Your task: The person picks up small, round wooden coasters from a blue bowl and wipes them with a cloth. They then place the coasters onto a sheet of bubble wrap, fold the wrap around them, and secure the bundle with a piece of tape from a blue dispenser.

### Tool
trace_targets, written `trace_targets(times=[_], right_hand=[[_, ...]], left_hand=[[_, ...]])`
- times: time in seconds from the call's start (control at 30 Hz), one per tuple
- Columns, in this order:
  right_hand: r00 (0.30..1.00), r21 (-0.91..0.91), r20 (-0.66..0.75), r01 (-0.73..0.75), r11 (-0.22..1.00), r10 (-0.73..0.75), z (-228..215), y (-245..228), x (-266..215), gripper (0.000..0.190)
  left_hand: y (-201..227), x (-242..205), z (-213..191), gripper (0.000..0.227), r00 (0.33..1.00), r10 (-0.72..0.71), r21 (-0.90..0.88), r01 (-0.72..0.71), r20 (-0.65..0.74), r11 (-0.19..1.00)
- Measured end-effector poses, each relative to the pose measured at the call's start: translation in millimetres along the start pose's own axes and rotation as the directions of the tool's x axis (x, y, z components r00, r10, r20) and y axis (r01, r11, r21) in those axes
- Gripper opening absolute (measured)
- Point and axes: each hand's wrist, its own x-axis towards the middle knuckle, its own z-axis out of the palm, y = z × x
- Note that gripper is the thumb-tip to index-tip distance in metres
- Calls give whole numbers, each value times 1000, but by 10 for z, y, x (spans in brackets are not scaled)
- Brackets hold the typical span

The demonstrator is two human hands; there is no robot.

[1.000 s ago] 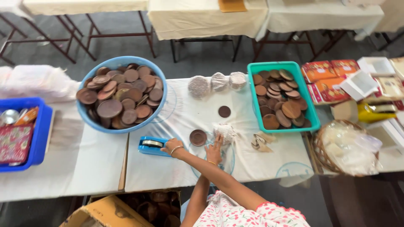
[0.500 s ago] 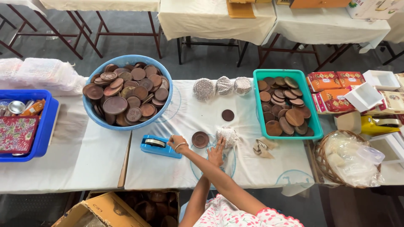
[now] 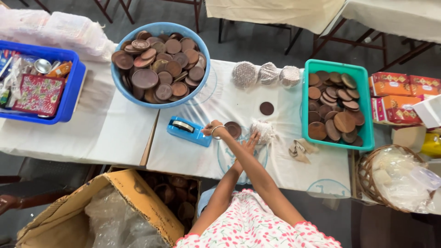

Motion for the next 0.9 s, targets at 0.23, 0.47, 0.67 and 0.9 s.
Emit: trace_targets(times=[0.23, 0.47, 0.67, 0.9], right_hand=[[970, 126, 163, -204, 971, 182, -368, 235, -153, 32], [983, -177, 52, -162, 971, 174, -436, 39, -500, 27], [987, -301, 0, -153, 941, 160, -180, 616, -218, 27], [988, -471, -99, -153, 868, 121, 33, 694, -63, 25]], left_hand=[[100, 189, 115, 89, 958, 125, 55, -114, -257, 992], [162, 162, 39, 88, 972, 138, 165, -107, -190, 981], [222, -50, -442, 87, 975, 146, -368, -199, -168, 908], [128, 222, 128, 94, 993, 47, -46, -52, -110, 998]])
